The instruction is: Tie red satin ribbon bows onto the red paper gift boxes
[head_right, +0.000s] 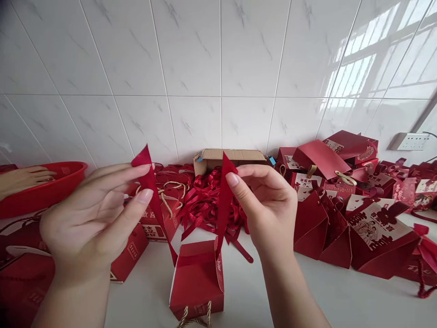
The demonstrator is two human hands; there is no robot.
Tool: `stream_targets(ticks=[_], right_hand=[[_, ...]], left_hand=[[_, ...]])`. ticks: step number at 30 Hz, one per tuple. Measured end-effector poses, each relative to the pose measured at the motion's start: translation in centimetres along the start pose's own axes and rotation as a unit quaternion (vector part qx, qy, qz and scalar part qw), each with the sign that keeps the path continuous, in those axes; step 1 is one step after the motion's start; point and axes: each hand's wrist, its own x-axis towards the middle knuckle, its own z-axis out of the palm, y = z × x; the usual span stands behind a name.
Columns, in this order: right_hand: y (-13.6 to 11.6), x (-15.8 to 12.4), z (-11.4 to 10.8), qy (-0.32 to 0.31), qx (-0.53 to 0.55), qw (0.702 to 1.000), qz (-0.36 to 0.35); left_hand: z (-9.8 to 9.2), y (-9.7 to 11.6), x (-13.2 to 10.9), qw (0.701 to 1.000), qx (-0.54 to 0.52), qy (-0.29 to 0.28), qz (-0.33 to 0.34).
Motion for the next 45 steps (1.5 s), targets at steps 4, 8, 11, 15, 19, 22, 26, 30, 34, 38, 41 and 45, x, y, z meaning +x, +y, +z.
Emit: stream_targets(ticks=[4,8,11,15,19,22,26,30,34,38,41,45], right_hand=[[-0.2,0.0,0.0,-0.035,0.077,0.994,0.062],[-0.2,-0.2,0.2,-0.125,0.093,0.981,0.115],[0.2,-0.5,0.7,-0.181,0.062,0.970,0.151],[0.5,-0.9,1.3,-0.251,0.059,0.953,0.162],[0.7,-1.3,1.5,-0.312,0.069,0.933,0.164],[0.7,-1.5,1.4,-0.333,0.073,0.927,0.156],[0.6,-1.6,1.5,-0.351,0.059,0.921,0.159],[0.7,-1.5,1.6,-0.347,0.039,0.923,0.165],[0.9,-1.3,1.3,-0.346,0.039,0.922,0.169],[1.0,-1.2,1.2,-0.348,0.032,0.922,0.168],[1.1,-1.0,1.2,-0.354,0.026,0.921,0.159],[1.7,-0.9,0.9,-0.372,0.044,0.912,0.166]], left_hand=[[0.6,0.1,-0.3,0.996,-0.047,0.002,-0.073],[1.0,0.3,-0.4,0.982,-0.137,-0.021,-0.129],[0.9,0.5,-0.4,0.957,-0.202,-0.069,-0.197],[0.7,0.8,-0.3,0.912,-0.250,-0.156,-0.286],[0.5,1.0,-0.2,0.890,-0.245,-0.200,-0.329],[0.5,1.0,0.0,0.886,-0.232,-0.219,-0.336],[0.7,0.7,0.0,0.891,-0.227,-0.233,-0.316],[0.7,0.6,-0.2,0.903,-0.215,-0.230,-0.293],[0.5,0.5,-0.3,0.909,-0.192,-0.233,-0.287],[0.4,0.4,-0.3,0.911,-0.177,-0.240,-0.286],[0.4,0.4,-0.4,0.911,-0.177,-0.240,-0.285],[0.5,0.3,-0.4,0.908,-0.184,-0.240,-0.291]])
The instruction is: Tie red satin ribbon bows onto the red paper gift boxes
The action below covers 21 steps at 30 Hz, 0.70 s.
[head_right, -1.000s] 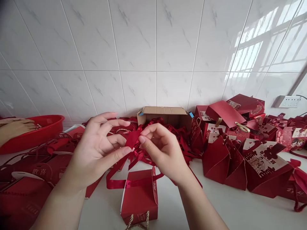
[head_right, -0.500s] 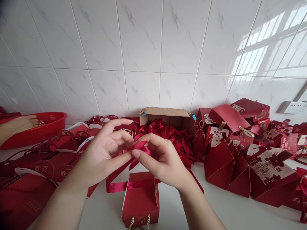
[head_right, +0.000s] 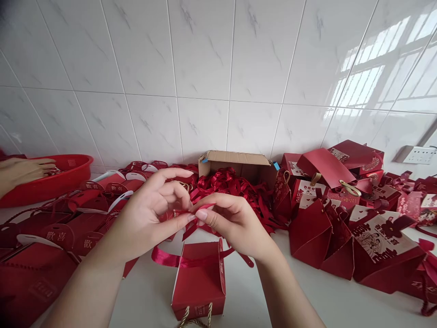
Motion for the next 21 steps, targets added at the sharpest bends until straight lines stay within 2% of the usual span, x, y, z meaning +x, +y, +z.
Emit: stream_targets(ticks=[4,8,12,16,19,21], right_hand=[[0.5,0.0,-0.6,-0.023,0.024,0.999,0.008],[0.1,-0.1,-1.1,-0.057,-0.090,0.994,-0.034],[-0.6,-0.3,-1.4,-0.079,-0.230,0.963,-0.119],[-0.3,-0.5,-1.7,-0.059,-0.343,0.920,-0.183],[0.1,-0.6,-1.3,-0.031,-0.354,0.916,-0.187],[0.4,-0.8,-0.8,0.025,-0.295,0.941,-0.164]], left_hand=[[-0.4,-0.1,0.0,0.997,-0.015,-0.060,-0.054],[-1.0,-0.3,0.1,0.988,0.003,-0.095,-0.125],[-1.4,-0.3,0.4,0.983,-0.017,-0.099,-0.154],[-1.4,-0.4,0.8,0.976,-0.064,-0.113,-0.177],[-1.1,-0.4,0.6,0.981,-0.087,-0.086,-0.153],[-0.8,-0.4,0.1,0.994,-0.037,-0.022,-0.105]])
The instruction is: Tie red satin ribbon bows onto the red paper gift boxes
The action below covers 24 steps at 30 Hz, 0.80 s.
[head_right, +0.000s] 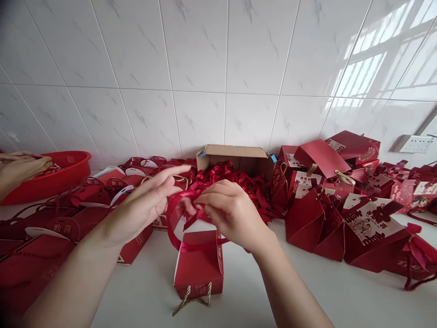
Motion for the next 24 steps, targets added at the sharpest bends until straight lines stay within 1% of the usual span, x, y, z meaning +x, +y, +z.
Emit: stream_targets(ticks=[1,2,3,4,5,6,7,8,9,10,11,12,13,14,16,18,20,22,24], right_hand=[[-0.1,-0.2,0.3,0.043,0.049,0.997,0.041],[-0.1,-0.4,0.6,0.090,0.109,0.986,0.093],[-0.1,-0.8,0.7,0.135,0.169,0.965,0.148],[-0.1,-1.3,0.8,0.170,0.223,0.939,0.199],[0.1,-1.9,0.7,0.191,0.264,0.914,0.241],[0.2,-2.7,0.4,0.201,0.291,0.895,0.274],[0.5,-3.5,0.0,0.206,0.301,0.882,0.297],[0.7,-4.4,-0.5,0.207,0.300,0.876,0.315],[0.9,-5.4,-1.1,0.204,0.289,0.874,0.332],[1.1,-6.5,-1.7,0.201,0.270,0.876,0.346],[1.3,-7.6,-2.3,0.194,0.243,0.880,0.359],[1.5,-8.7,-2.9,0.185,0.208,0.886,0.371],[1.7,-9.9,-3.4,0.172,0.163,0.892,0.386],[2.0,-11.0,-3.8,0.151,0.109,0.895,0.405],[2.5,-13.4,-4.3,0.087,-0.017,0.893,0.440],[3.2,-15.6,-4.6,0.017,-0.130,0.884,0.450],[3.8,-17.4,-4.6,-0.029,-0.201,0.871,0.446],[4.2,-18.6,-4.6,-0.057,-0.236,0.863,0.443],[4.3,-19.3,-4.5,-0.075,-0.251,0.860,0.438]], left_hand=[[0.1,-0.1,-0.4,0.998,0.046,0.037,0.038],[0.2,-0.2,-0.8,0.989,0.104,0.068,0.085],[0.2,-0.3,-1.3,0.972,0.168,0.092,0.139],[0.1,-0.4,-1.9,0.946,0.234,0.112,0.195],[-0.1,-0.6,-2.5,0.913,0.299,0.131,0.245],[-0.5,-0.8,-3.0,0.876,0.359,0.150,0.285],[-0.9,-1.1,-3.6,0.839,0.414,0.168,0.310],[-1.5,-1.4,-4.2,0.807,0.459,0.183,0.322],[-2.1,-1.8,-4.8,0.782,0.497,0.190,0.326],[-2.8,-2.2,-5.4,0.769,0.523,0.183,0.318],[-3.4,-2.8,-6.0,0.766,0.537,0.172,0.309],[-4.1,-3.5,-6.7,0.769,0.540,0.162,0.300],[-4.6,-4.3,-7.4,0.778,0.536,0.144,0.296],[-5.1,-5.2,-8.1,0.793,0.528,0.132,0.276],[-5.8,-7.4,-9.6,0.818,0.515,0.130,0.221],[-6.1,-9.7,-11.0,0.833,0.509,0.118,0.182],[-6.0,-11.7,-12.3,0.833,0.531,0.082,0.131],[-5.7,-13.0,-13.2,0.829,0.552,0.062,0.066],[-5.4,-13.6,-13.8,0.830,0.555,0.049,0.019]])
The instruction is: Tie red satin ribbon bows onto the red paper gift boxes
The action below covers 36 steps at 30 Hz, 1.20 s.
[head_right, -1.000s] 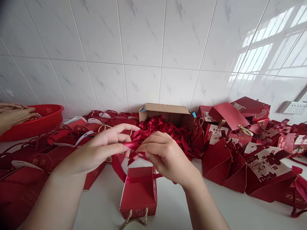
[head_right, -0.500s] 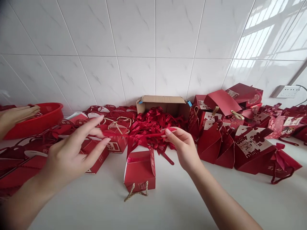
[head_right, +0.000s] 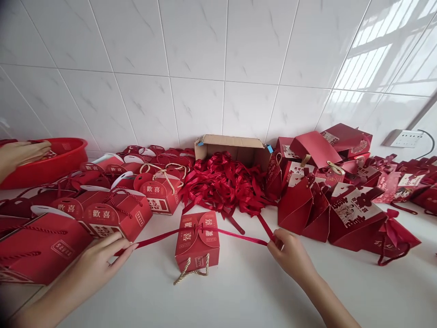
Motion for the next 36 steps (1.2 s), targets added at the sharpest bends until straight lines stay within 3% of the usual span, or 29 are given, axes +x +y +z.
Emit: stream_targets(ticks=[7,12,17,20,24,33,36], right_hand=[[0.1,0.0,0.1,-0.024,-0.020,0.999,-0.010],[-3.2,0.7,-0.9,0.063,0.025,0.994,-0.089],[-10.4,1.9,-1.2,-0.098,0.134,0.953,-0.255],[-13.0,2.7,-0.5,-0.142,0.136,0.929,-0.313],[-13.3,3.4,0.2,-0.168,0.142,0.927,-0.303],[-12.9,3.4,0.3,-0.148,0.151,0.930,-0.300],[-12.9,3.3,0.4,-0.161,0.156,0.927,-0.301]], left_hand=[[-0.6,0.2,-0.1,0.998,-0.049,-0.025,-0.021],[-1.3,1.7,0.9,0.996,-0.075,0.042,0.007],[-1.7,7.5,3.9,0.977,-0.206,0.038,0.031],[-1.2,10.2,5.5,0.962,-0.270,0.037,0.020],[-0.4,11.3,6.3,0.948,-0.319,0.009,0.000],[0.1,11.6,6.3,0.947,-0.321,-0.026,-0.006],[0.3,11.5,6.5,0.936,-0.347,-0.035,-0.040]])
